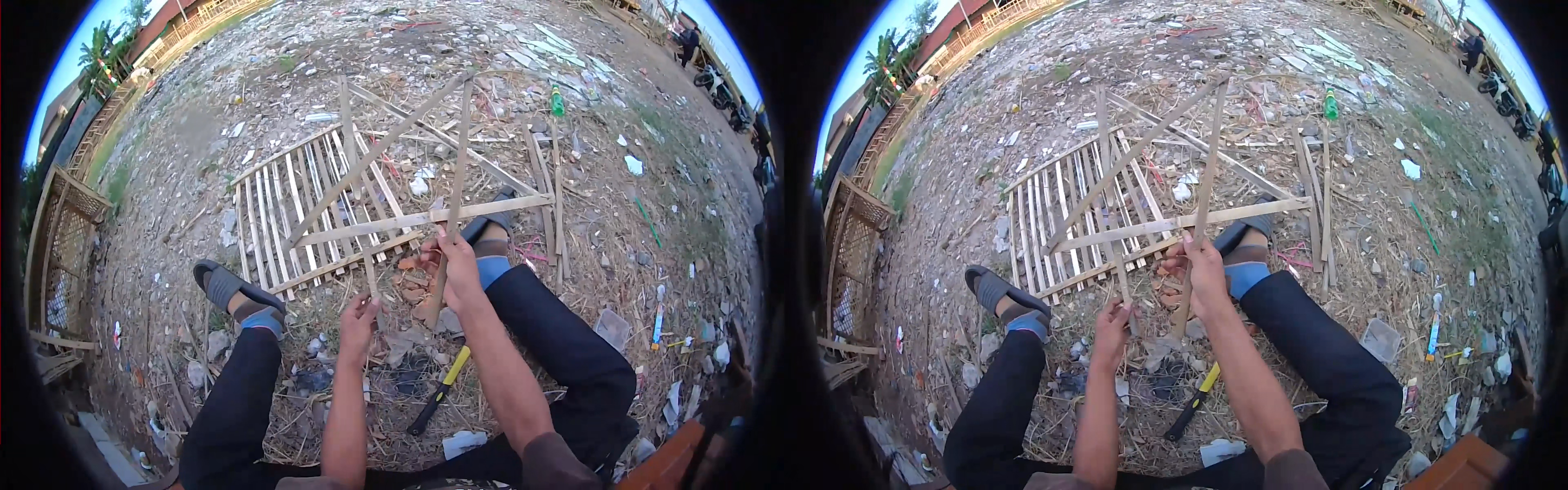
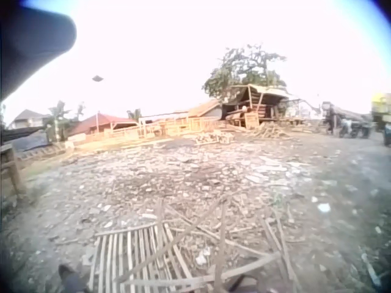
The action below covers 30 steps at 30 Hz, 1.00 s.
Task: The person assembles a star-shaped frame from bamboo strips, aligning the pieces and securing them with a hammer and small nails.
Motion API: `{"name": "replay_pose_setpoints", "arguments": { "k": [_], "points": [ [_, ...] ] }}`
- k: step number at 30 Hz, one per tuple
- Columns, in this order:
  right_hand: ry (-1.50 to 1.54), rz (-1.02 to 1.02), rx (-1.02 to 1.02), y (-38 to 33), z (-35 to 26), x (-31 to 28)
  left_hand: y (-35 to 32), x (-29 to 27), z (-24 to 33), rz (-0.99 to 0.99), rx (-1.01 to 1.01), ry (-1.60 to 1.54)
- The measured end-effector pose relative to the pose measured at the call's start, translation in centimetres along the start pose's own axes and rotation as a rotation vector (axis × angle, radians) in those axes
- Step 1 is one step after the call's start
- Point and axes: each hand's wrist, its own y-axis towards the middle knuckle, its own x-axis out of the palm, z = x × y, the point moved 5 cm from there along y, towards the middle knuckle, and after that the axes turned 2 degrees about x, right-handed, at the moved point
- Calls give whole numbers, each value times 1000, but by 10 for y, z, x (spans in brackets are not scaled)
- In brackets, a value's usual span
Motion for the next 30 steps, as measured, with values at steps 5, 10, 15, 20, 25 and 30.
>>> {"name": "replay_pose_setpoints", "arguments": {
  "k": [5,10,15,20,25,30],
  "points": [
    [31,91,-25,1,-22,-14,15,-84,34,216,152,124],
    [135,58,13,-3,-20,-25,18,-116,96,234,205,374],
    [228,70,35,-7,-14,-14,36,-121,110,178,275,441],
    [362,9,84,-5,-14,-2,38,-110,86,185,288,466],
    [243,8,98,-6,-18,-20,37,-137,104,253,341,385],
    [198,65,81,-4,-13,-31,25,-155,144,325,328,403]
  ]
}}
